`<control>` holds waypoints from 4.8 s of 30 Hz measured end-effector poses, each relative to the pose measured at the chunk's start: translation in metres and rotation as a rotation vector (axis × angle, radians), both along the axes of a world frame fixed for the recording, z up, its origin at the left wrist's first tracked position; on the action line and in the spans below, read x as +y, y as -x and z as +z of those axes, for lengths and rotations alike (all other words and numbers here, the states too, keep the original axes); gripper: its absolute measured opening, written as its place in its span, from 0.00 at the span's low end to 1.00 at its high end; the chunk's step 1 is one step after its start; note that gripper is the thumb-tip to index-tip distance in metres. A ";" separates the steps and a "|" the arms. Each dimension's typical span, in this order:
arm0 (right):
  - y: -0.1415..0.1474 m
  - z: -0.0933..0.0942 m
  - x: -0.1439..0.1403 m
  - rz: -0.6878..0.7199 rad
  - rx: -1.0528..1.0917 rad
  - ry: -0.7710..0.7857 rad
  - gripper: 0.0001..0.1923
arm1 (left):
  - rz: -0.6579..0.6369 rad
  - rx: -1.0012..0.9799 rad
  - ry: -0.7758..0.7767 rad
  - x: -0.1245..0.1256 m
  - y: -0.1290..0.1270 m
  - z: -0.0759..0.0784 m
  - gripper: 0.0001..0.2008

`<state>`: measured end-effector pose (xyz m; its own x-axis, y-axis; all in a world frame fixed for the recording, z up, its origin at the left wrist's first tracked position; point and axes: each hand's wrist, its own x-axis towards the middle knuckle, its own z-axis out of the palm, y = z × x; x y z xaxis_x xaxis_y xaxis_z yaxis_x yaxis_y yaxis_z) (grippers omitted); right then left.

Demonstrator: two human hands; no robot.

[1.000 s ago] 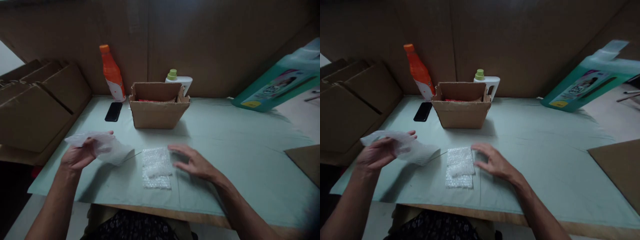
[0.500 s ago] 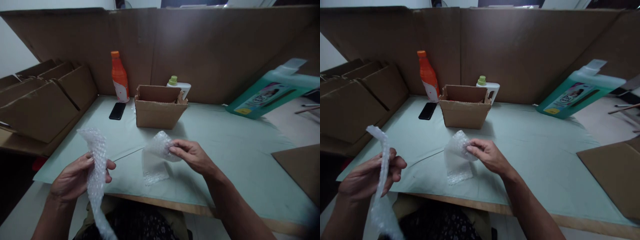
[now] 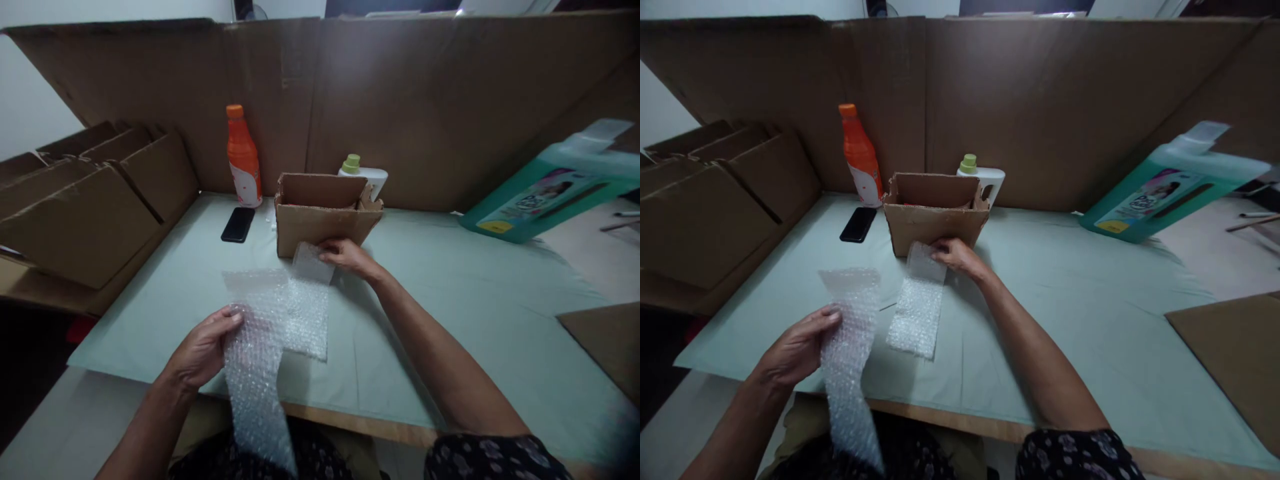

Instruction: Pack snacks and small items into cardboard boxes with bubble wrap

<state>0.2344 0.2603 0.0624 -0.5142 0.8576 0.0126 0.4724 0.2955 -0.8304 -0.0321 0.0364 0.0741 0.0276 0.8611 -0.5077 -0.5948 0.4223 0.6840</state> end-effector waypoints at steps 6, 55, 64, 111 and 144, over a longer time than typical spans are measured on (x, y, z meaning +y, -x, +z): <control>-0.014 -0.014 -0.017 -0.026 0.036 -0.033 0.26 | -0.017 -0.012 0.023 0.004 -0.004 -0.014 0.12; 0.011 -0.076 -0.305 -0.347 0.602 0.682 0.48 | -0.341 0.800 -0.418 0.054 -0.060 -0.061 0.15; 0.007 -0.065 -0.304 -0.411 0.552 0.599 0.48 | -0.433 1.161 -0.421 0.059 -0.064 -0.060 0.25; -0.009 -0.054 -0.252 0.048 -0.346 -0.577 0.15 | -0.550 1.506 -0.606 0.002 -0.052 -0.079 0.36; -0.021 -0.038 -0.224 -0.028 -0.144 -0.210 0.15 | -0.505 1.366 -1.040 -0.018 -0.052 -0.061 0.23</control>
<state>0.2558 0.0366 0.0246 -0.5001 0.8576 0.1203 0.5919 0.4399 -0.6754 0.0195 0.0183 0.0132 0.4308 0.8519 0.2977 0.6022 -0.5171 0.6082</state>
